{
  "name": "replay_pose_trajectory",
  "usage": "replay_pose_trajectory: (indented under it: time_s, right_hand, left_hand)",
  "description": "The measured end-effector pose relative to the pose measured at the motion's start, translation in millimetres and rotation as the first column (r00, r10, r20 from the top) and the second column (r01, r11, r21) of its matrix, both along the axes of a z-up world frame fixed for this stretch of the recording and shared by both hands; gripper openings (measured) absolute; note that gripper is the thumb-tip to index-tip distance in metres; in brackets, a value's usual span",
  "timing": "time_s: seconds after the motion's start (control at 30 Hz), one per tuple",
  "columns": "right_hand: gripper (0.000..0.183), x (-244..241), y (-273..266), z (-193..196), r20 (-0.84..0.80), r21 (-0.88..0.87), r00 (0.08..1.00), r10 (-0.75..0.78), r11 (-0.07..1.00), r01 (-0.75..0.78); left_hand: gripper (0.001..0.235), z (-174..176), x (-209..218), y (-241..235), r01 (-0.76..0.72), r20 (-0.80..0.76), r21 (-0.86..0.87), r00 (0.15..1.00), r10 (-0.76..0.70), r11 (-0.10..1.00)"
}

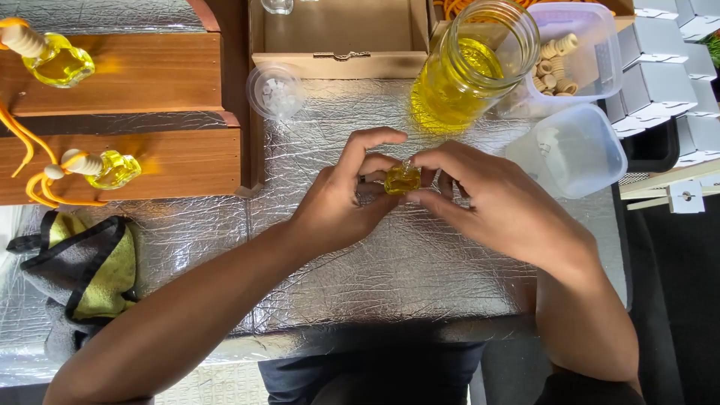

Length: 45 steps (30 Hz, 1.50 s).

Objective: Assembling small perfume bottles by filling them with oil using a syringe and attaching wooden caps and strings.

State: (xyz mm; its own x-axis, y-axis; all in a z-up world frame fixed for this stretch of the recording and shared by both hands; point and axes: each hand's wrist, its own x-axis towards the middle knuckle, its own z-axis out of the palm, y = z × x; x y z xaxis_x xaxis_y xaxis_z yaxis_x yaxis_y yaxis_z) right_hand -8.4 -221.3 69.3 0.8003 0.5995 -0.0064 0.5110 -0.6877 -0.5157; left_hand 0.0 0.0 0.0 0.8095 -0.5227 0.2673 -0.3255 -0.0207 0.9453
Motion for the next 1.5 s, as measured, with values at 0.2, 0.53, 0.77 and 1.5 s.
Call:
replay_pose_trajectory:
  time_s: [0.2,0.53,0.77,1.5]
  right_hand:
    - [0.026,8.7,-0.9,-5.3,-0.001,0.096,1.000,-0.029,0.995,0.029]
    - [0.021,11.3,0.0,-5.9,0.001,0.121,0.998,-0.058,0.991,0.058]
    - [0.030,10.1,-3.6,-4.9,0.030,0.096,0.999,-0.022,0.995,0.019]
    - [0.011,106.2,135.0,6.5,0.510,-0.275,0.793,0.334,0.937,-0.218]
  left_hand:
    - [0.049,1.5,2.6,0.5,0.007,-0.032,0.022,0.999,-0.006,1.000]
    - [0.025,-6.5,10.2,-0.1,-0.022,0.009,0.022,1.000,0.022,1.000]
    - [0.026,-10.1,10.3,-0.3,-0.028,-0.025,-0.051,0.999,0.027,0.998]
    - [0.031,-42.9,16.8,-2.3,-0.083,0.000,-0.019,0.997,0.083,0.996]
